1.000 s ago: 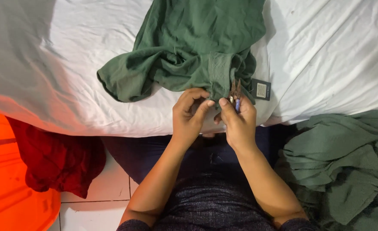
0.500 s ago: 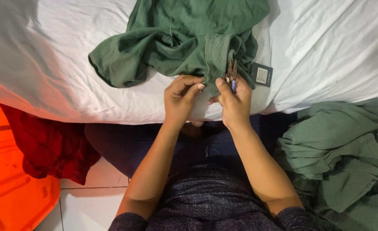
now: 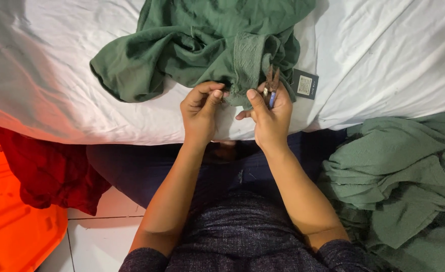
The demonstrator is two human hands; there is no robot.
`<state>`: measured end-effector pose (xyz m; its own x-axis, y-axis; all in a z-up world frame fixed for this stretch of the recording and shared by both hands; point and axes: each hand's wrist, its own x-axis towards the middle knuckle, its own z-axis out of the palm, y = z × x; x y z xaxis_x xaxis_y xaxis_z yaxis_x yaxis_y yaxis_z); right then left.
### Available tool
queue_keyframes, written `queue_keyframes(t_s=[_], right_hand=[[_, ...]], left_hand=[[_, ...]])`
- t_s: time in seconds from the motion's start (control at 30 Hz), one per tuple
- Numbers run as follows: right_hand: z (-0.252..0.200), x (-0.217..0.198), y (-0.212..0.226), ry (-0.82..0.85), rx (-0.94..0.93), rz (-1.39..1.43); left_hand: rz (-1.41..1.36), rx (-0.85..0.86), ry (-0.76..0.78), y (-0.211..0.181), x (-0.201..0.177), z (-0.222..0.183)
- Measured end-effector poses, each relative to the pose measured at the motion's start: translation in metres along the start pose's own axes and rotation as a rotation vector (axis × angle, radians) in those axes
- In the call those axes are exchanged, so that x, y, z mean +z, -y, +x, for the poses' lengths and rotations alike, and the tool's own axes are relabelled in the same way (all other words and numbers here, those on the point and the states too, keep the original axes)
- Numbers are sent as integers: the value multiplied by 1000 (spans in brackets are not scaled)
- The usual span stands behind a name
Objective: Trimming loose threads from a green garment using small scissors or snips
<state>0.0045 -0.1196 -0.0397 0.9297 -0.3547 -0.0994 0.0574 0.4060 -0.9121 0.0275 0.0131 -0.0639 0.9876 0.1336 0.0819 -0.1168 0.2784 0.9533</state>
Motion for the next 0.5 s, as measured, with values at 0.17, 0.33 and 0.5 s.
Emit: queue_keyframes(t_s=[0.17, 0.33, 0.5], right_hand=[[-1, -1, -1, -8, 2, -6], [2, -1, -4, 2, 2, -39], [1, 1, -1, -38, 25, 8]], left_hand=[[-42, -27, -18, 0, 0, -3], [-108, -9, -9, -1, -2, 2], [-156, -1, 13, 8, -7, 1]])
